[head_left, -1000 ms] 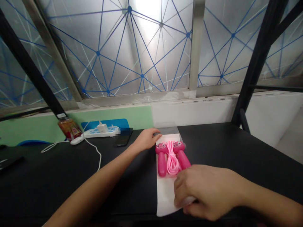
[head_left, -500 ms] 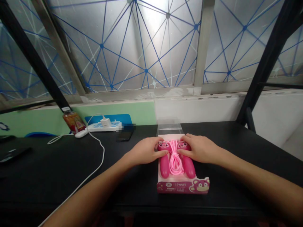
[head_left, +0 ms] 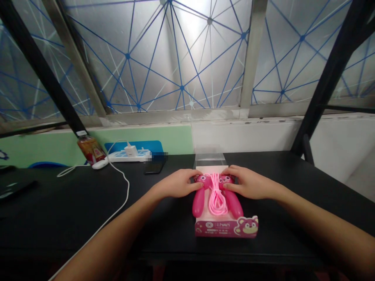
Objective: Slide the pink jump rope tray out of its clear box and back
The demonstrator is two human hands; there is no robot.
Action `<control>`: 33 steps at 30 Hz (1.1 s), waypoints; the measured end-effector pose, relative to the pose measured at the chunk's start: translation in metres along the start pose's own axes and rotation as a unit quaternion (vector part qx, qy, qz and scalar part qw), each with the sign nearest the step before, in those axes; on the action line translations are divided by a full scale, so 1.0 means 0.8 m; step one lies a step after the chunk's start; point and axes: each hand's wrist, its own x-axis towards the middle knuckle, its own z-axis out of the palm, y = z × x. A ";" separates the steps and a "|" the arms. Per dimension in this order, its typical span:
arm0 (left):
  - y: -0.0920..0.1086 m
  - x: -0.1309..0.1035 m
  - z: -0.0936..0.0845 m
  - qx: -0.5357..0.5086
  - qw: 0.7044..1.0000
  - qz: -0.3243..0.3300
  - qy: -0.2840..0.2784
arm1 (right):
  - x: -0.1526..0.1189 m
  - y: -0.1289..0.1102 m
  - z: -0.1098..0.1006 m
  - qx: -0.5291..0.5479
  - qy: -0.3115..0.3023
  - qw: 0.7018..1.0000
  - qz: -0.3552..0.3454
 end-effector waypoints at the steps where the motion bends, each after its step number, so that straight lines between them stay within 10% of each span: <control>1: 0.001 0.001 0.000 -0.002 1.000 -0.002 0.003 | 0.000 0.001 -0.001 0.001 0.001 1.000 0.002; 11: -0.001 0.010 0.015 0.014 0.999 -0.012 0.046 | -0.002 -0.024 0.006 -0.197 0.039 0.980 0.016; 18: -0.001 0.006 0.022 0.074 0.995 -0.005 0.065 | -0.018 -0.081 0.036 -0.253 -0.042 0.959 -0.118; 26: -0.020 0.030 0.020 0.108 0.977 -0.006 0.183 | -0.009 -0.057 0.034 -0.281 -0.041 0.949 -0.138; 33: -0.060 0.042 0.021 0.032 0.990 0.014 0.138 | -0.013 -0.065 0.028 -0.259 -0.073 0.944 -0.189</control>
